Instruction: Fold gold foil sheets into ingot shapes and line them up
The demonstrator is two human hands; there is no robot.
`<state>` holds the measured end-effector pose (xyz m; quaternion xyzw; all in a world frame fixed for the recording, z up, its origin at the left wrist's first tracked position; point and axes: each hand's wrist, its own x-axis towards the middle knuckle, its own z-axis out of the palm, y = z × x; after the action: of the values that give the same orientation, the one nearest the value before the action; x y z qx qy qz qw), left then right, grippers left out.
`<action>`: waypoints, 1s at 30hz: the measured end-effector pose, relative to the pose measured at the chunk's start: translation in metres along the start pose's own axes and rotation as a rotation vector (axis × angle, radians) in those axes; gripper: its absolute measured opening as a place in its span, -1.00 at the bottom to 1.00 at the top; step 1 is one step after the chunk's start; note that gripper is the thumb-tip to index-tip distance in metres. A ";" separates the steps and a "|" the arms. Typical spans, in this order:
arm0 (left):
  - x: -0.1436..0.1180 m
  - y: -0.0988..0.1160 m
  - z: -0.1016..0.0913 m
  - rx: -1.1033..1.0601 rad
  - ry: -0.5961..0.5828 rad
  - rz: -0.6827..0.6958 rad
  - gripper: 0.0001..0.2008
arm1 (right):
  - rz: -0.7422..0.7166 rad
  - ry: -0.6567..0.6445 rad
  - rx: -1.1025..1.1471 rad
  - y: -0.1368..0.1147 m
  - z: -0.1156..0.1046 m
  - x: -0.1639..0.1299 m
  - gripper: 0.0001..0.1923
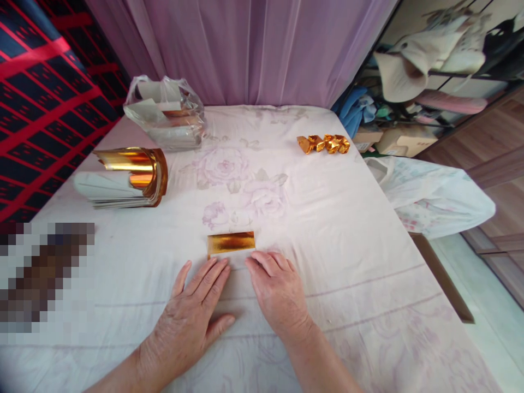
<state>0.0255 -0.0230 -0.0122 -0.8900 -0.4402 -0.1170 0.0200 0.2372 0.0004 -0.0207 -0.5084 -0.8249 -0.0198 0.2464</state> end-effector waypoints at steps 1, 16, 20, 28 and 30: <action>0.000 0.000 0.000 0.001 -0.003 0.002 -0.38 | 0.000 0.001 0.001 0.000 0.000 0.000 -0.72; -0.002 0.000 0.002 0.016 -0.044 -0.016 -0.33 | -0.010 -0.013 0.005 0.000 -0.001 0.000 -0.72; -0.002 0.000 0.000 0.040 -0.033 -0.004 -0.34 | -0.002 -0.017 0.012 -0.001 0.000 -0.001 -0.71; 0.000 0.000 0.000 0.039 -0.024 -0.007 -0.32 | 0.004 -0.022 0.008 -0.001 0.000 -0.001 -0.70; -0.001 0.000 0.001 0.035 -0.030 -0.009 -0.32 | 0.003 -0.025 0.006 0.000 0.000 -0.001 -0.69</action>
<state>0.0253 -0.0239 -0.0133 -0.8892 -0.4465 -0.0959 0.0285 0.2374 -0.0007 -0.0207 -0.5089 -0.8273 -0.0105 0.2377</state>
